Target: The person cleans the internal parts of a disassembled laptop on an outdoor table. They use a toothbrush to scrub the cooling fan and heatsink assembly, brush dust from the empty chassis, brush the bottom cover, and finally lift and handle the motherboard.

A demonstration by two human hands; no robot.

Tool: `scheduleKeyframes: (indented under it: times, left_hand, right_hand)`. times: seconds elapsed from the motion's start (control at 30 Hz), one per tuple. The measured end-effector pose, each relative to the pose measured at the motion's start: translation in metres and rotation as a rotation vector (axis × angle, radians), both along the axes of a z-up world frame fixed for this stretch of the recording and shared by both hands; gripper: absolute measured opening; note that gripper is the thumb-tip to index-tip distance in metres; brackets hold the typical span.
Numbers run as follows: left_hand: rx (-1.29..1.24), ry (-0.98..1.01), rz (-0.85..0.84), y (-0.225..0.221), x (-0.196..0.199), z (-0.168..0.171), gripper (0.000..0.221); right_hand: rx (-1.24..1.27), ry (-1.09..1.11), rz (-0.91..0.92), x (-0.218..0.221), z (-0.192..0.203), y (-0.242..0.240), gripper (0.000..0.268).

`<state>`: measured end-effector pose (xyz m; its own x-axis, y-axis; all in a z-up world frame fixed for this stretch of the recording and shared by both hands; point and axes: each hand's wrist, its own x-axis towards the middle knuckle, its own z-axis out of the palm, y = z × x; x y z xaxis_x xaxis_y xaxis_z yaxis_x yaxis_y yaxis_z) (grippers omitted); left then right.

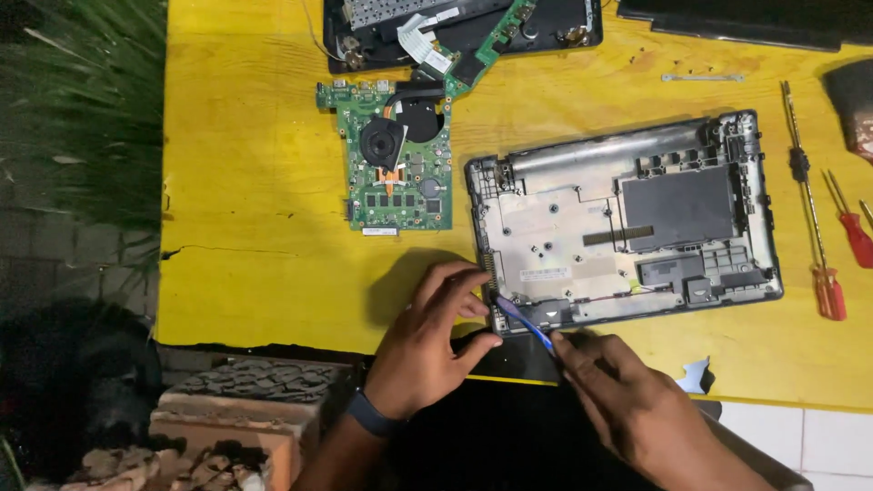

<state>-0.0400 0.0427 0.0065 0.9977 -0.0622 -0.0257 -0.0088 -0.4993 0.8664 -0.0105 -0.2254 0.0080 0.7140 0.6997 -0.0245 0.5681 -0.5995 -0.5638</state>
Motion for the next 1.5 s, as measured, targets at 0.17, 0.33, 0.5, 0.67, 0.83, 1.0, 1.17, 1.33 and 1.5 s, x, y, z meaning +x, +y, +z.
scheduleKeyframes:
  times: [0.17,0.33,0.5,0.67,0.83,1.0,1.17,1.33,1.5]
  left_hand:
    - [0.0,0.0,-0.003,-0.001,0.0,0.003,0.058]
    - [0.042,0.153,0.012,-0.009,-0.006,0.002,0.084]
    - [0.166,0.049,0.188,-0.03,-0.013,-0.005,0.084]
    - [0.381,-0.157,0.248,-0.038,-0.027,-0.014,0.048]
    - [0.332,-0.281,0.113,-0.035,-0.026,-0.018,0.034]
    - [0.383,-0.407,0.155,-0.037,-0.027,-0.022,0.023]
    - [0.411,-0.426,0.175,-0.035,-0.024,-0.019,0.022]
    - [0.258,-0.477,0.082,-0.032,-0.017,-0.01,0.016]
    - [0.272,-0.424,0.165,-0.033,-0.017,-0.006,0.016]
  right_hand:
    - [-0.094,0.022,0.103,0.018,0.001,-0.011,0.058]
    - [-0.457,-0.018,0.32,0.076,0.025,-0.005,0.095]
    - [-0.177,-0.359,0.51,0.148,0.043,0.049,0.043]
    - [-0.385,-0.175,0.598,0.168,0.013,0.037,0.076]
    - [-0.484,-0.268,0.521,0.173,0.017,0.04,0.081]
    - [-0.321,-0.258,0.585,0.172,0.027,0.036,0.09]
    - [-0.13,-0.142,0.674,0.166,0.03,0.039,0.082]
    - [-0.162,-0.225,0.619,0.176,0.029,0.037,0.072]
    - [-0.402,-0.37,0.538,0.188,0.017,0.029,0.089]
